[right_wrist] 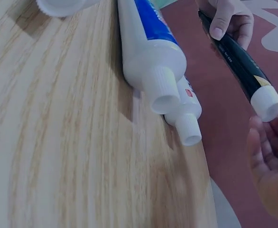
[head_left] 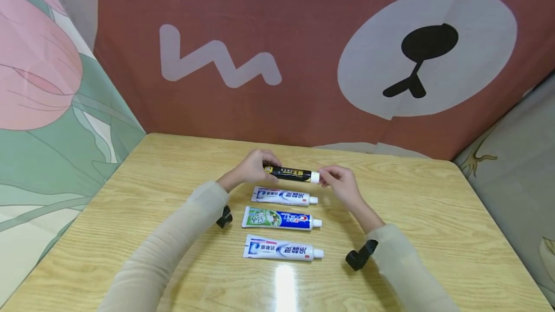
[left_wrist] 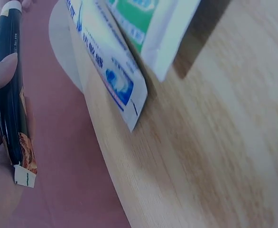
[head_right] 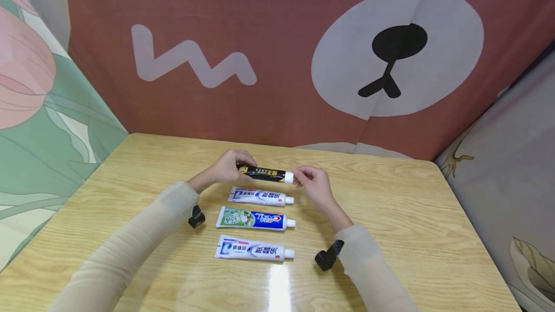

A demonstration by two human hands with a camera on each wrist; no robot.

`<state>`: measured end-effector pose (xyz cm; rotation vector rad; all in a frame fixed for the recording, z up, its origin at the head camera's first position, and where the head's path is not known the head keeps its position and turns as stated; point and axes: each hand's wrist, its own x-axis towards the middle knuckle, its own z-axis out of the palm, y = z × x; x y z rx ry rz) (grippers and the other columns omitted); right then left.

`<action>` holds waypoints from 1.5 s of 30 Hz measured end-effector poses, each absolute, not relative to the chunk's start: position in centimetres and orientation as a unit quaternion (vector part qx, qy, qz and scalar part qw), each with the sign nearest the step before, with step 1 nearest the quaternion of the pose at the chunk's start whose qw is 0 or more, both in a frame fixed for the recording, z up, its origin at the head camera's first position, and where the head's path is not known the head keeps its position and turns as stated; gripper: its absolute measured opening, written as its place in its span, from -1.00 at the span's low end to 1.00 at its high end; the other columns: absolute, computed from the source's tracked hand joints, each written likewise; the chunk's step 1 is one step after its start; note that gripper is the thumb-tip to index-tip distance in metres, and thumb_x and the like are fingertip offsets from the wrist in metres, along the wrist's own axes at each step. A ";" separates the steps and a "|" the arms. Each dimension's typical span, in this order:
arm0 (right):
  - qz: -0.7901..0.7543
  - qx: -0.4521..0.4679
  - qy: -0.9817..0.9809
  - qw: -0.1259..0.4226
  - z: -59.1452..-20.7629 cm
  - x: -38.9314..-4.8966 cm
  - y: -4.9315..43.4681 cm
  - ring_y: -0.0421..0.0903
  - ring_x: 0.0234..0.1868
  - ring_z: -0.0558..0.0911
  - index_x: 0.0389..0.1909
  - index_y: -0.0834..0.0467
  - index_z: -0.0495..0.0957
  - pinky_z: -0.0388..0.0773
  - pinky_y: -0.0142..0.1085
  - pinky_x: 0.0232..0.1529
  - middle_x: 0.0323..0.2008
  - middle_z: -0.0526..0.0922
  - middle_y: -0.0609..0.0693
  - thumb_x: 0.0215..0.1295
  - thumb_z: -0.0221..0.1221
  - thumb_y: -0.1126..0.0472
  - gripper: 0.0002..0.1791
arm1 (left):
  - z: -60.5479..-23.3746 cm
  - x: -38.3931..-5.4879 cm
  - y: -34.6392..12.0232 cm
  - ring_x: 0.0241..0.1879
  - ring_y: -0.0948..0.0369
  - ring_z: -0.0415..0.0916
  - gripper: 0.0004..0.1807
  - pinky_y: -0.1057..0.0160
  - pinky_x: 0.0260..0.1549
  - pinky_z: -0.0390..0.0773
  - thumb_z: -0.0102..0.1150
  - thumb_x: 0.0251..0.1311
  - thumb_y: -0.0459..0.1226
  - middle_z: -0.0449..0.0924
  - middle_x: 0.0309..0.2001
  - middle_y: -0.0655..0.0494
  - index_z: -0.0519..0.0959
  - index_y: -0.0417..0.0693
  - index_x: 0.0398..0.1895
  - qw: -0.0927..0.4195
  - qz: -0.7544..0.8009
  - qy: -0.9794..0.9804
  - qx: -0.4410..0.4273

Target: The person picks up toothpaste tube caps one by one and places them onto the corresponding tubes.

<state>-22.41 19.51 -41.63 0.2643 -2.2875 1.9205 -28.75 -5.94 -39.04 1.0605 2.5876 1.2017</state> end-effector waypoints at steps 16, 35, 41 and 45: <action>0.629 0.109 -0.768 0.053 -41.4 -22.1 19.7 -0.18 -0.45 0.62 -0.11 0.46 0.50 0.58 -0.13 -0.29 -0.34 0.60 0.28 0.12 0.17 0.44 -0.71 | -39.2 -28.7 -5.7 -0.21 0.19 0.50 -0.67 0.24 -0.17 0.52 0.41 -0.19 -0.39 0.57 -0.23 0.09 0.63 -0.19 -0.24 0.058 0.418 0.843 0.335; 0.667 0.049 -0.742 0.029 -41.4 -22.4 18.9 -0.18 -0.44 0.62 -0.08 0.51 0.43 0.55 -0.08 -0.18 -0.36 0.60 0.18 0.18 0.10 0.46 -0.71 | -39.5 -29.1 -6.3 -0.17 0.17 0.49 -0.59 0.25 -0.18 0.51 0.42 -0.15 -0.22 0.58 -0.17 0.05 0.61 -0.19 -0.17 0.059 0.372 0.865 0.331; 0.676 0.036 -0.735 0.032 -41.3 -22.5 18.9 -0.17 -0.41 0.62 -0.06 0.51 0.42 0.50 -0.01 -0.11 -0.34 0.58 0.15 0.17 0.10 0.47 -0.69 | -39.5 -29.4 -7.2 -0.11 0.13 0.48 -0.45 0.19 -0.12 0.49 0.38 -0.12 -0.04 0.58 -0.12 -0.02 0.58 -0.26 -0.13 0.058 0.325 0.891 0.312; 0.672 0.023 -0.740 0.021 -41.7 -22.6 19.2 -0.15 -0.39 0.62 -0.03 0.51 0.40 0.51 -0.06 -0.11 -0.33 0.58 0.13 0.17 0.10 0.48 -0.67 | -39.8 -29.7 -7.9 -0.29 0.18 0.49 -0.61 0.25 -0.28 0.51 0.38 -0.08 -0.14 0.60 -0.24 0.02 0.62 -0.22 -0.23 0.075 0.364 0.875 0.309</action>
